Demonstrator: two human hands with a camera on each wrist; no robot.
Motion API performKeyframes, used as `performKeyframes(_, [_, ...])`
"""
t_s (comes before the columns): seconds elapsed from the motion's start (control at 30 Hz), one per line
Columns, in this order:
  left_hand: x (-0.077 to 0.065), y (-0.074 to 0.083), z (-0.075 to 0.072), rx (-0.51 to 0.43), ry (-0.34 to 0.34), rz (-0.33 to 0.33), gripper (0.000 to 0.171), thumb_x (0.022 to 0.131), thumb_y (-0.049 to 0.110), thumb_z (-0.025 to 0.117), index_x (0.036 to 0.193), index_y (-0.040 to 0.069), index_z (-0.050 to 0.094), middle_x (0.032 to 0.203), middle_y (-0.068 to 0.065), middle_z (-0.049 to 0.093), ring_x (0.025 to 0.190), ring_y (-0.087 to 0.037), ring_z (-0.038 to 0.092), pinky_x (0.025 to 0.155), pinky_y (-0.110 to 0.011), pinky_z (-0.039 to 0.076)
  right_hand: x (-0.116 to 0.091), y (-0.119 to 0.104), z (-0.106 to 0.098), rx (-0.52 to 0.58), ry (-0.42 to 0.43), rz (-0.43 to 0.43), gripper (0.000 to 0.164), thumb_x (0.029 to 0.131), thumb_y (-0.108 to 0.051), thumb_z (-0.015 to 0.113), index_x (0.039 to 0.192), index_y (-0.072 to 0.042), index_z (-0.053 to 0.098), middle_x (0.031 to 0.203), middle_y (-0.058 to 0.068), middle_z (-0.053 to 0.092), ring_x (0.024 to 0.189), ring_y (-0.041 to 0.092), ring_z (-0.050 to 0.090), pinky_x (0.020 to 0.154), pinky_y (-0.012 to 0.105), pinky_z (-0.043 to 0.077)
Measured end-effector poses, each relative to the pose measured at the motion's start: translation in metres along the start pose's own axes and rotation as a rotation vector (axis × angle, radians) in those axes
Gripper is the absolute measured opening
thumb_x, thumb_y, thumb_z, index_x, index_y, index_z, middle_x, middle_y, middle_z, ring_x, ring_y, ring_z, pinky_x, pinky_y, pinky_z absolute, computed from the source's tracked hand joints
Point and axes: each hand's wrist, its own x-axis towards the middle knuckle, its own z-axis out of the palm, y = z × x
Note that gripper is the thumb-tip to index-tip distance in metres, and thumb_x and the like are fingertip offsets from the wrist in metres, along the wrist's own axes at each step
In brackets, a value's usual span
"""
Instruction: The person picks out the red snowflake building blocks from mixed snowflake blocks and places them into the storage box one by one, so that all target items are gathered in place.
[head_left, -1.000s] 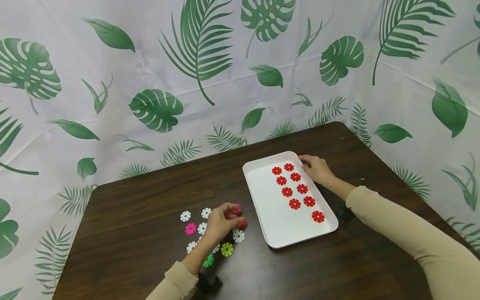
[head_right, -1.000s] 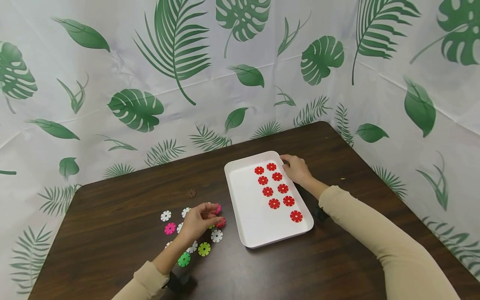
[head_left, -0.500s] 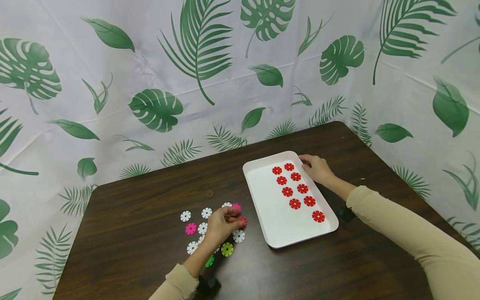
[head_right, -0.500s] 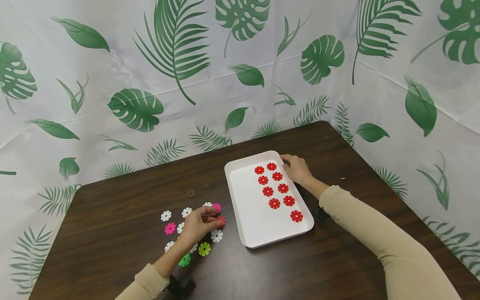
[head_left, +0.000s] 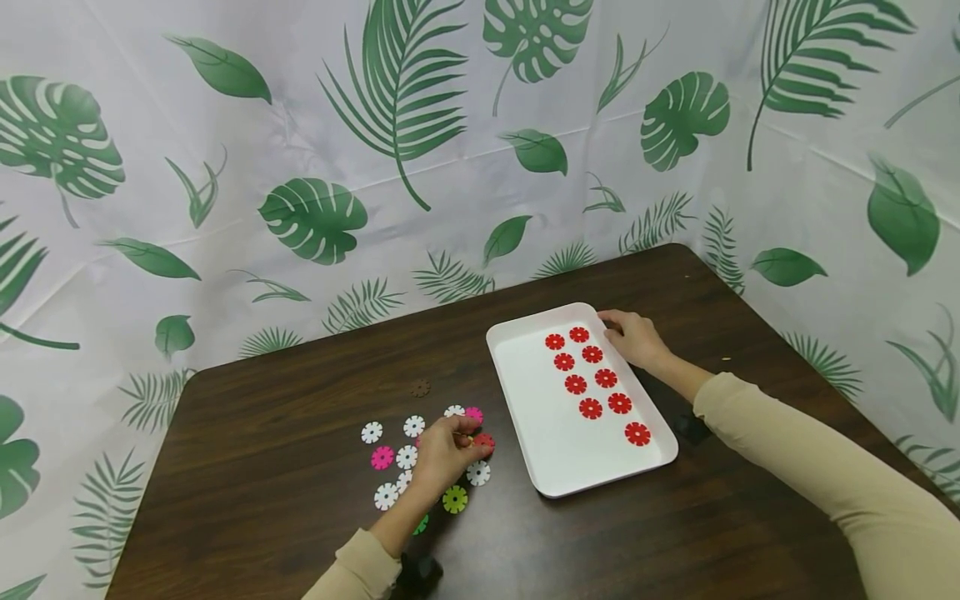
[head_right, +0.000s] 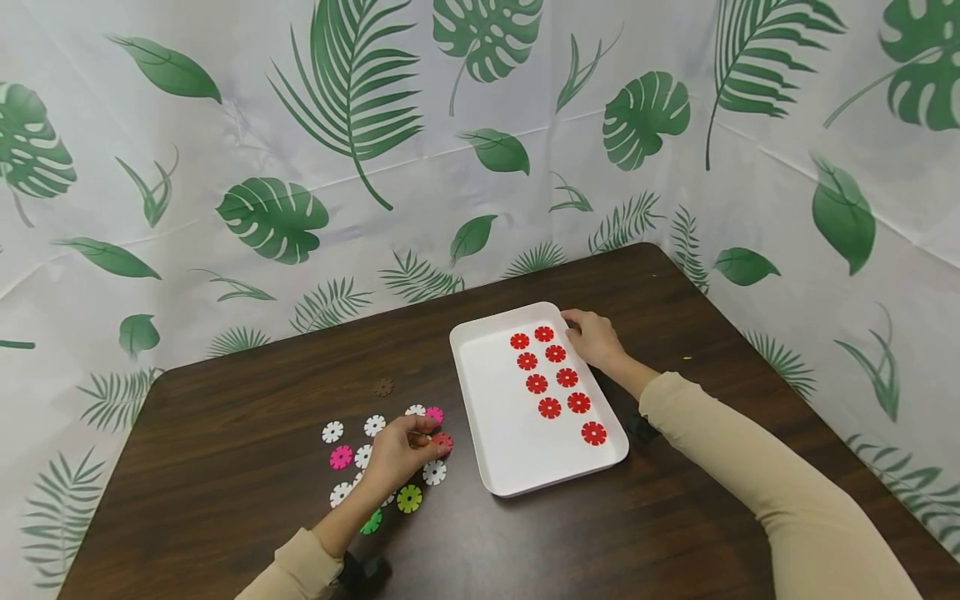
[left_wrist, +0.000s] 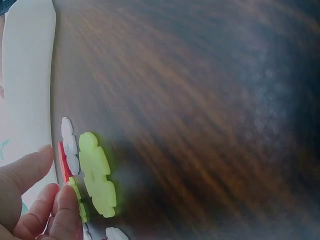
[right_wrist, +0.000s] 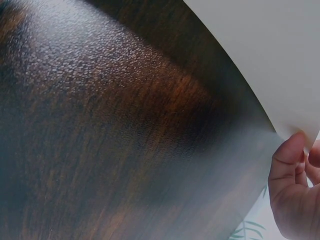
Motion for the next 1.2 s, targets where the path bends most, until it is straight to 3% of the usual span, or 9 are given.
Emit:
performKeyframes(0.3, [0.0,-0.001,-0.0006,0.056,-0.006,0.083,0.035,0.068,0.01,0.083,0.097,-0.003,0.069,0.089,-0.014,0.067,0.075,-0.022,0.064,0.061,-0.02,0.05,-0.0016,-0.0031,-0.0012,-0.007,-0.004,-0.002,0.041,0.096,-0.006,0.049,0.135,0.005,0.043,0.125,0.03,0.053,0.086,0.032,0.06,0.076,0.042,0.056])
performKeyframes(0.8, [0.0007,0.0025,-0.0019,0.205,-0.009,0.081,0.026,0.07,0.015,0.083,0.091,0.004,0.072,0.083,-0.007,0.06,0.073,-0.016,0.057,0.059,-0.021,0.044,-0.0022,-0.0056,-0.0024,-0.024,-0.007,-0.001,0.041,0.096,-0.006,0.049,0.135,0.006,0.043,0.124,0.03,0.053,0.087,0.032,0.06,0.076,0.041,0.055])
performKeyframes(1.2, [-0.0007,0.0031,-0.0001,0.23,0.016,0.128,0.023,0.07,0.014,0.083,0.087,0.005,0.071,0.081,-0.006,0.064,0.072,-0.017,0.058,0.06,-0.022,0.045,-0.0027,-0.0046,-0.0019,-0.012,-0.003,-0.007,0.042,0.096,-0.006,0.05,0.135,0.006,0.043,0.125,0.029,0.053,0.09,0.035,0.061,0.079,0.045,0.054])
